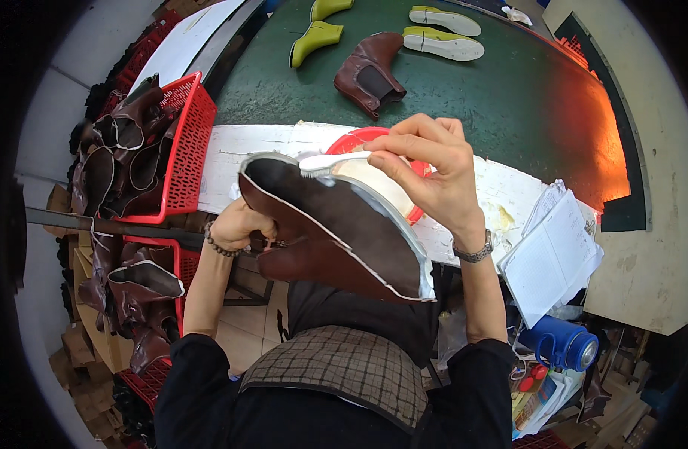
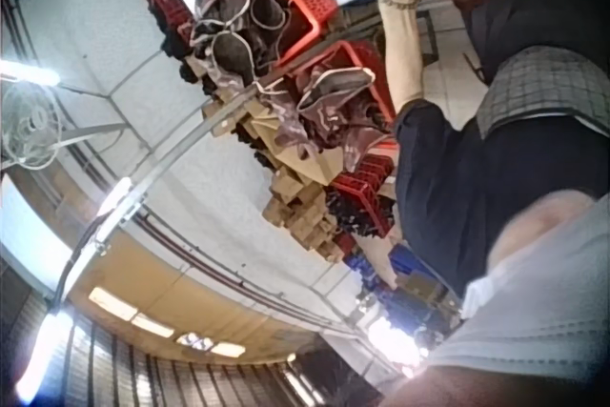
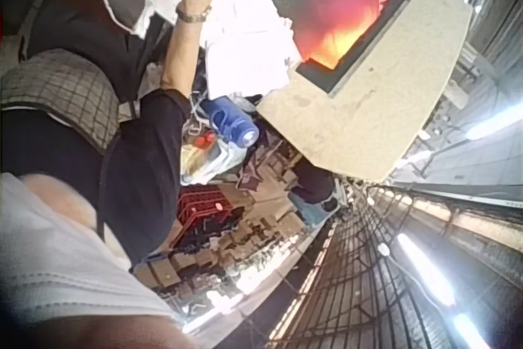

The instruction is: The recorder uses a brush to apply a white adhesive liquid to the inner edges of leather boot uppers before placing them onto a conveyor belt for drying.

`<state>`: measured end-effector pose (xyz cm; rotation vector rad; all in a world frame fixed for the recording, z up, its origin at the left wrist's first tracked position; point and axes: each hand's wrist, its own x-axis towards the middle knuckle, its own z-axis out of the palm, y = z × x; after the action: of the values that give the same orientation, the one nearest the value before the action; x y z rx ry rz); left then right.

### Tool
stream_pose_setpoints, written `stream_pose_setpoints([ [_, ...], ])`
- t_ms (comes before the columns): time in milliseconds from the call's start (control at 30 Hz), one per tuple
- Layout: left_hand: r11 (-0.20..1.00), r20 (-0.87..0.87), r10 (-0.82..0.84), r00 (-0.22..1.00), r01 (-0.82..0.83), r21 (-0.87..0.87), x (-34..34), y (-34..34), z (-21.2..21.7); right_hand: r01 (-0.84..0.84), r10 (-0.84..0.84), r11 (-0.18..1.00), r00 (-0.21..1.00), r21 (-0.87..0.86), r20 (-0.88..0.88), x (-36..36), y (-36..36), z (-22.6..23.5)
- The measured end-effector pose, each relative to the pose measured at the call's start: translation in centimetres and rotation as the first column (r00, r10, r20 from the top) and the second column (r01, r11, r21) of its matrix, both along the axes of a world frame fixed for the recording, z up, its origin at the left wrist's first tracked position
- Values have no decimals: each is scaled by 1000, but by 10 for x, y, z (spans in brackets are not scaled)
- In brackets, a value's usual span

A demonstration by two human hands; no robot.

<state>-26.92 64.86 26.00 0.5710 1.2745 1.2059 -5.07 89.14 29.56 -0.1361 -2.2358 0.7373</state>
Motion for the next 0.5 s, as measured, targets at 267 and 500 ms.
stream_pose_setpoints([
  [267, 995, -15, -88, 996, 87, -46, 19, 10, 14, 14, -17, 994, 1000, 112, 21, 11, 5, 16],
  [500, 970, 31, -204, 978, 206, -129, 31, 19, 20, -3, 2, 972, 1000, 235, 3, -5, 3, 23],
])
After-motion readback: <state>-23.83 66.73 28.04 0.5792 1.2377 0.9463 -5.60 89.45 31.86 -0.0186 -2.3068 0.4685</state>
